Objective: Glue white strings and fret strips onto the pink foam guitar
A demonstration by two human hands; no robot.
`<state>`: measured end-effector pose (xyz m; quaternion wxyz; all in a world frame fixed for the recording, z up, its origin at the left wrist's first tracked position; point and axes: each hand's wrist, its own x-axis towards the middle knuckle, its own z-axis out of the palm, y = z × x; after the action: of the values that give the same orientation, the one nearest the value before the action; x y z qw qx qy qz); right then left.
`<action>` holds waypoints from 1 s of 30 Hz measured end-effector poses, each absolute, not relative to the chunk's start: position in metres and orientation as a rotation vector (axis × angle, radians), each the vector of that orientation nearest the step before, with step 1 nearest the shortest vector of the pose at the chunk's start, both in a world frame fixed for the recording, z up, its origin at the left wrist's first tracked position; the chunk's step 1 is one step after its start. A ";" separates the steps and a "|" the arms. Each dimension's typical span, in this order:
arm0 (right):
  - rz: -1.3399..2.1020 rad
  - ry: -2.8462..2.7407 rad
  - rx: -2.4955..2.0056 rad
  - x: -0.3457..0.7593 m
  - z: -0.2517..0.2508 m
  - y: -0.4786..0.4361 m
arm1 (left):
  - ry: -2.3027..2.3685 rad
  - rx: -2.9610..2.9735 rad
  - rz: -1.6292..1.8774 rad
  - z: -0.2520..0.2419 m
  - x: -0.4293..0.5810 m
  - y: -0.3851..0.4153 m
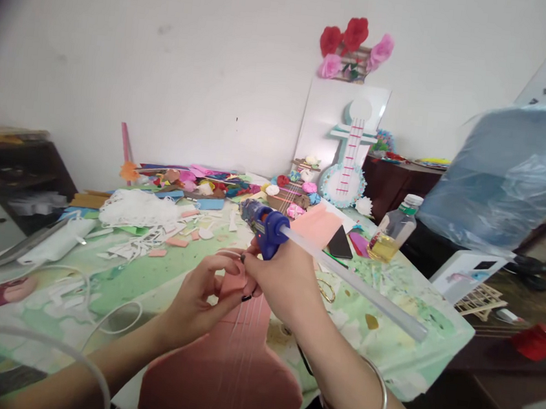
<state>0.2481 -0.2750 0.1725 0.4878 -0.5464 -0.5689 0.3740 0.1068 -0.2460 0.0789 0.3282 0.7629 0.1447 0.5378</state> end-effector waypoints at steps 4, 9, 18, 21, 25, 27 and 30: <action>0.871 -1.400 -1.385 0.246 0.175 -0.277 | 0.435 1.956 1.332 0.082 0.106 -0.248; 0.834 -1.385 -1.390 0.246 0.171 -0.278 | 0.496 1.939 1.302 0.085 0.105 -0.250; 0.819 -1.238 -1.112 0.266 0.164 -0.287 | 0.640 1.921 1.199 0.092 0.099 -0.251; 0.772 -1.158 -1.090 0.277 0.160 -0.291 | 0.665 1.821 1.151 0.093 0.097 -0.251; 0.755 -1.101 -1.114 0.288 0.151 -0.296 | 0.684 1.725 1.134 0.091 0.096 -0.250; 0.774 -1.097 -1.125 0.292 0.147 -0.299 | 0.688 1.723 1.137 0.090 0.095 -0.248; 0.829 -1.119 -1.129 0.295 0.142 -0.305 | 0.695 1.735 1.136 0.091 0.094 -0.244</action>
<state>0.2949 -0.3054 0.1417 0.6244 -0.4920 -0.4875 0.3611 0.0938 -0.2436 0.0908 0.4596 0.7046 0.2821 0.4612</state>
